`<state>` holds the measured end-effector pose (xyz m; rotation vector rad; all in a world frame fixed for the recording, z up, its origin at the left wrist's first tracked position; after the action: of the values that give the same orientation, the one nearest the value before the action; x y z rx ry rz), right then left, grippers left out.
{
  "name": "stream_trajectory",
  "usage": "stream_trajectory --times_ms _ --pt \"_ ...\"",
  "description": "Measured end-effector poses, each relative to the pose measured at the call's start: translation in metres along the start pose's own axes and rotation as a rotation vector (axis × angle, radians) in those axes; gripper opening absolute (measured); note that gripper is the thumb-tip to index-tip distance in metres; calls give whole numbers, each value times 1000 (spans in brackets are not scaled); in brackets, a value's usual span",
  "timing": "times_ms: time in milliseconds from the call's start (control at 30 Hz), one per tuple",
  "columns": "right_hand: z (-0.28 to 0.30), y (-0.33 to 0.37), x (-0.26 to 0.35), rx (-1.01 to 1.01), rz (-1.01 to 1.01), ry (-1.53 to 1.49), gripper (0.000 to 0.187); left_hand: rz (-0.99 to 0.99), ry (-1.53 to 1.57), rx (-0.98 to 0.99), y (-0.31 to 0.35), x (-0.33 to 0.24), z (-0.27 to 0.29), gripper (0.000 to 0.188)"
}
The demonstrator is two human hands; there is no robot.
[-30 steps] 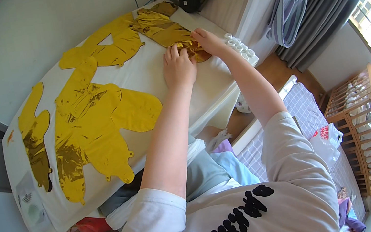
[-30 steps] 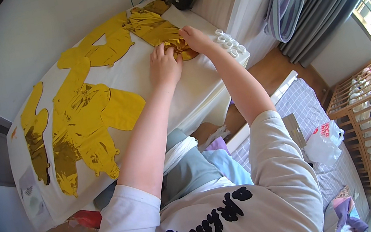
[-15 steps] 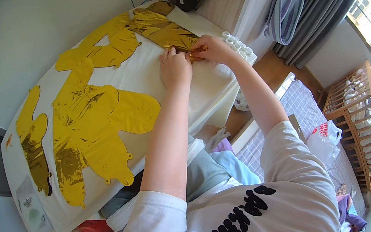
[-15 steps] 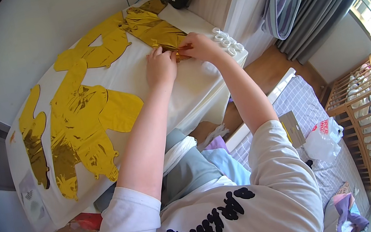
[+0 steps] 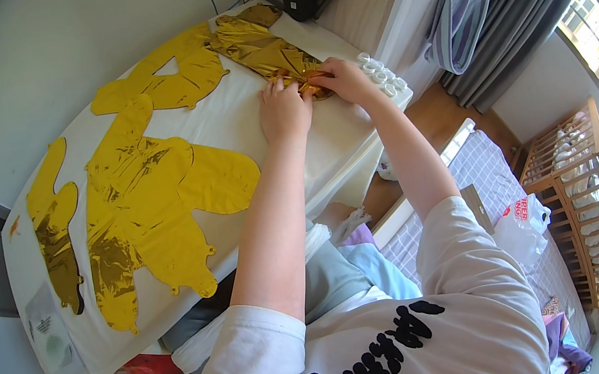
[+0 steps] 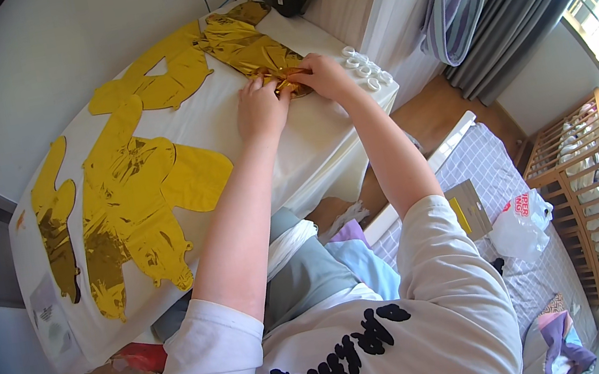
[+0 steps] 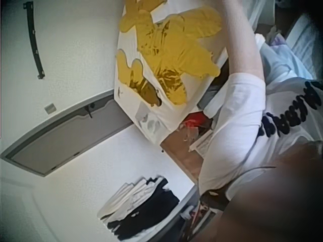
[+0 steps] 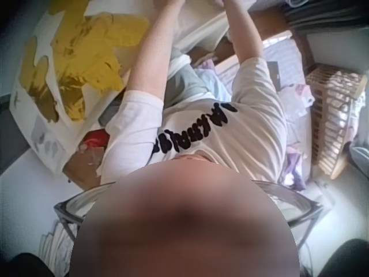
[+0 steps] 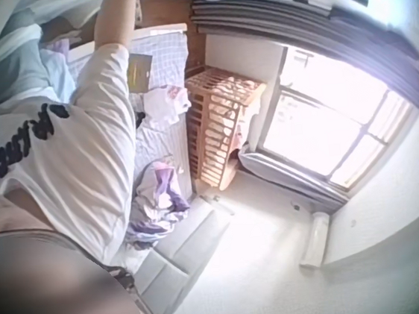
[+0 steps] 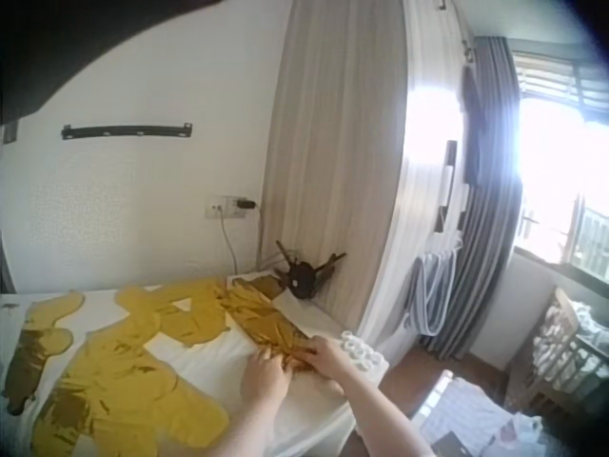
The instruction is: Folding a gold foil balloon into a neat rectangle.
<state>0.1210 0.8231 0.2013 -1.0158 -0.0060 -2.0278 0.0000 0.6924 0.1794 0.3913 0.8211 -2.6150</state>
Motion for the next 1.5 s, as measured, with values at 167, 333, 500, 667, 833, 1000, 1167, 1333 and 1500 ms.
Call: stream_trajectory --times_ms 167,333,500,667,833,1000,1167,1333,1500 --pt "-2 -9 6 28 -124 76 38 35 -11 89 0 3 2 59" --pt "5 -30 -19 63 -225 8 39 25 27 -118 4 -11 14 67" --pt "-1 -38 -13 106 -228 -4 40 21 -86 -30 4 -5 9 52" --pt "1 -30 -3 109 -277 -60 41 -12 -104 -19 5 -2 2 41" --pt "13 -12 11 -102 -14 -4 29 -47 -102 -114 6 1 3 33" --pt "18 -6 18 -140 -91 5 27 -28 -84 -64 4 -2 4 33" --pt "17 -8 20 -150 -164 -7 28 -9 -68 -74 5 -1 4 34" --pt "18 -6 17 -163 -124 -149 30 3 -65 -14 4 -5 6 36" --pt "21 4 28 -205 92 -62 18 9 -65 -55 6 -3 6 36"
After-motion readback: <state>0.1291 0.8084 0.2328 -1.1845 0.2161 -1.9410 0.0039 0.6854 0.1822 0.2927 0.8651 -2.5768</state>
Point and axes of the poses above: each hand's wrist, its own y-axis away from the middle knuckle, its own z-axis out of the back of the hand, x = y × z, the point moved 3 cm from there along -y, towards the middle knuckle, and after that the axes turned 7 degrees about -y, right-handed, at the moved point
